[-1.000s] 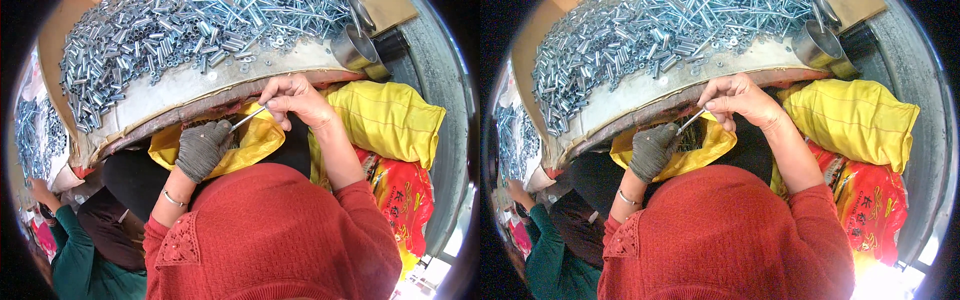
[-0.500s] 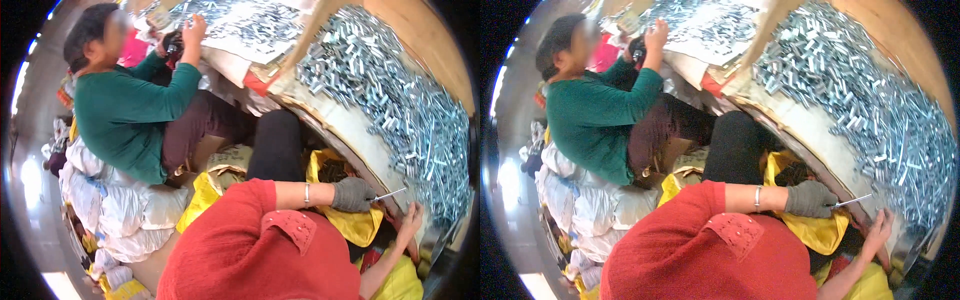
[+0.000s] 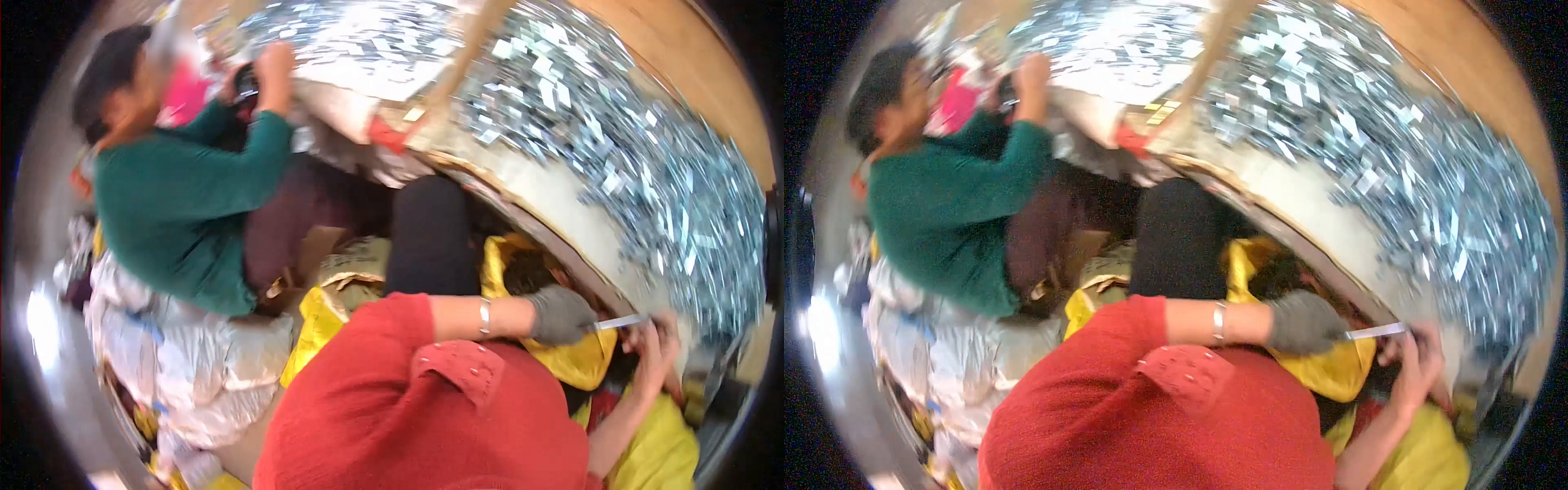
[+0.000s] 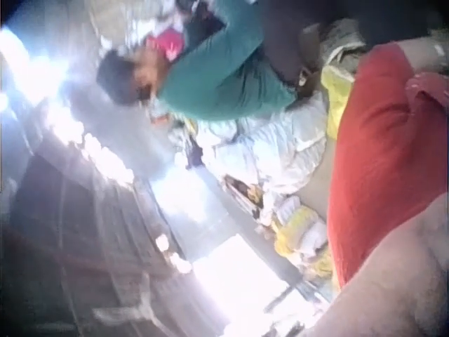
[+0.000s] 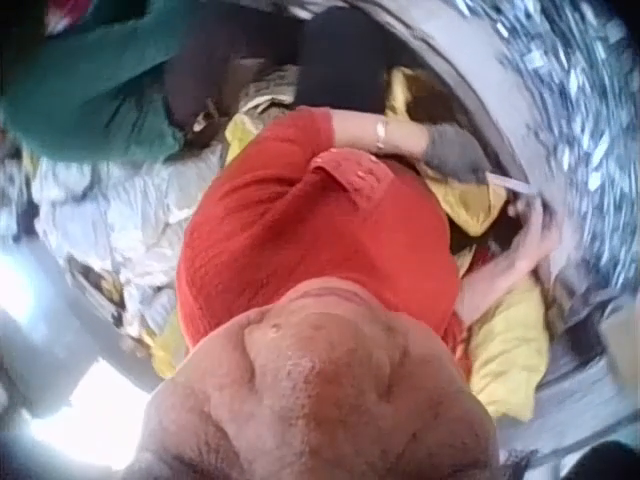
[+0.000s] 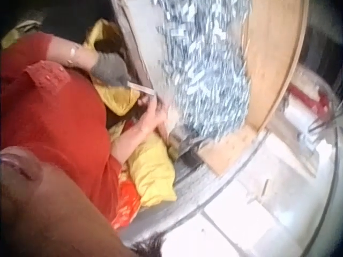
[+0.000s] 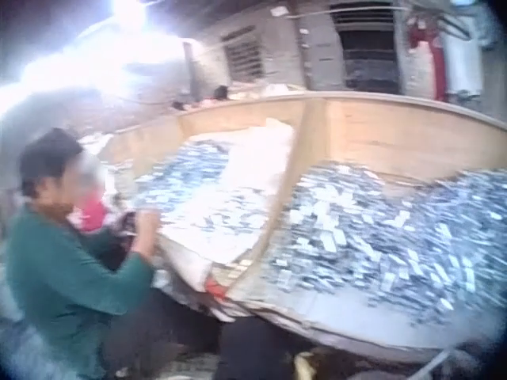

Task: The person assembles expansion bolts by hand, placing washers and sleeves onto threaded rods.

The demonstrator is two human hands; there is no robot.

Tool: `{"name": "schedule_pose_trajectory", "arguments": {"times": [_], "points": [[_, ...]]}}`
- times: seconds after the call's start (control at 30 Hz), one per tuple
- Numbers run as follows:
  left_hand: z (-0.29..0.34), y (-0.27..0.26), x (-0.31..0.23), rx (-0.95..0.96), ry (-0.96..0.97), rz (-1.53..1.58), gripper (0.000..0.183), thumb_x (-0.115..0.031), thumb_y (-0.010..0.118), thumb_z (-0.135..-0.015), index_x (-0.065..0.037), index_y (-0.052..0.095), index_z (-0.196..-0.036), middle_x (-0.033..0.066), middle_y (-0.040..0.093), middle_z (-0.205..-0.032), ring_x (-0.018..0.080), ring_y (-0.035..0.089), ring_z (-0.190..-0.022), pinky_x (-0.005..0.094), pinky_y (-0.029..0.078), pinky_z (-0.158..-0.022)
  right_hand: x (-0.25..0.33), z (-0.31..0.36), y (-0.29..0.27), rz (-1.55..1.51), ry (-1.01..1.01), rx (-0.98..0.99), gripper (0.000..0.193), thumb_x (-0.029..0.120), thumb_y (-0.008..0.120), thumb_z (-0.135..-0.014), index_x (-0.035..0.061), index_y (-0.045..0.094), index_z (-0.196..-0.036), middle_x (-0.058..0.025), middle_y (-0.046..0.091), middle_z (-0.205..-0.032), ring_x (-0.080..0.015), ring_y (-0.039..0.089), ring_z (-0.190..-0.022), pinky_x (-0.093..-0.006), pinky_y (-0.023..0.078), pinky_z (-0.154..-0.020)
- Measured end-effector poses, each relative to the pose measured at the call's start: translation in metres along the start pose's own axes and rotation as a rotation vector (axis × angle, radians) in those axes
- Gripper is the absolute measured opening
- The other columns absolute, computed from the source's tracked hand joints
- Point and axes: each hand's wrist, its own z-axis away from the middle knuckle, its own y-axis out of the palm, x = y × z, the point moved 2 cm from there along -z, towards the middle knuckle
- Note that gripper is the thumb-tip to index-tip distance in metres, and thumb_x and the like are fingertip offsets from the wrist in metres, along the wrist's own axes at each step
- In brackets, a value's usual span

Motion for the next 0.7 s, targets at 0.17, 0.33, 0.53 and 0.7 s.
{"name": "schedule_pose_trajectory", "arguments": {"times": [0.17, 0.33, 0.53, 0.7], "points": [[0.014, -0.011, 0.004, 0.033, 0.009, -0.034, 0.026, -0.032, 0.054, -0.084, -0.009, 0.061, -0.094, 0.0189, 0.063, -0.079, 0.0387, 0.061, -0.075, 0.0498, 0.045, -0.067, 0.014, 0.005, 0.016, 0.192, -0.071, 0.068, 0.010, 0.006, 0.055, -0.089, -0.0009, 0.057, -0.096, -0.0047, 0.060, -0.071, -0.0101, 0.055, -0.058, -0.0239, 0.045, -0.052], [0.012, -0.011, -0.011, -0.055, 0.093, 0.049, 0.019, -0.026, 0.062, -0.083, -0.008, 0.062, -0.090, 0.0166, 0.060, -0.072, 0.0356, 0.061, -0.067, 0.0412, 0.046, -0.059, 0.004, 0.015, 0.001, -0.248, 0.026, 0.166, 0.015, 0.004, 0.060, -0.086, -0.0025, 0.061, -0.100, -0.0065, 0.062, -0.073, -0.0114, 0.060, -0.058, -0.0247, 0.051, -0.049], [0.011, 0.000, -0.008, -0.236, 0.085, 0.257, 0.017, -0.022, 0.064, -0.081, -0.006, 0.064, -0.088, 0.0151, 0.062, -0.074, 0.0343, 0.060, -0.065, 0.0404, 0.047, -0.059, -0.018, 0.017, 0.059, -0.264, -0.059, 0.185, 0.009, 0.008, 0.067, -0.081, 0.0038, 0.059, -0.083, -0.0019, 0.058, -0.076, -0.0085, 0.055, -0.067, -0.0230, 0.045, -0.061], [0.012, -0.009, -0.009, -0.459, 0.088, 0.185, 0.016, -0.017, 0.066, -0.082, -0.003, 0.066, -0.089, 0.0156, 0.063, -0.074, 0.0302, 0.061, -0.063, 0.0359, 0.047, -0.060, -0.001, -0.003, 0.104, -0.292, -0.214, 0.238, 0.057, 0.052, 0.050, -0.091, -0.0015, 0.061, -0.109, -0.0078, 0.063, -0.102, -0.0149, 0.058, -0.092, -0.0315, 0.045, -0.086]]}}
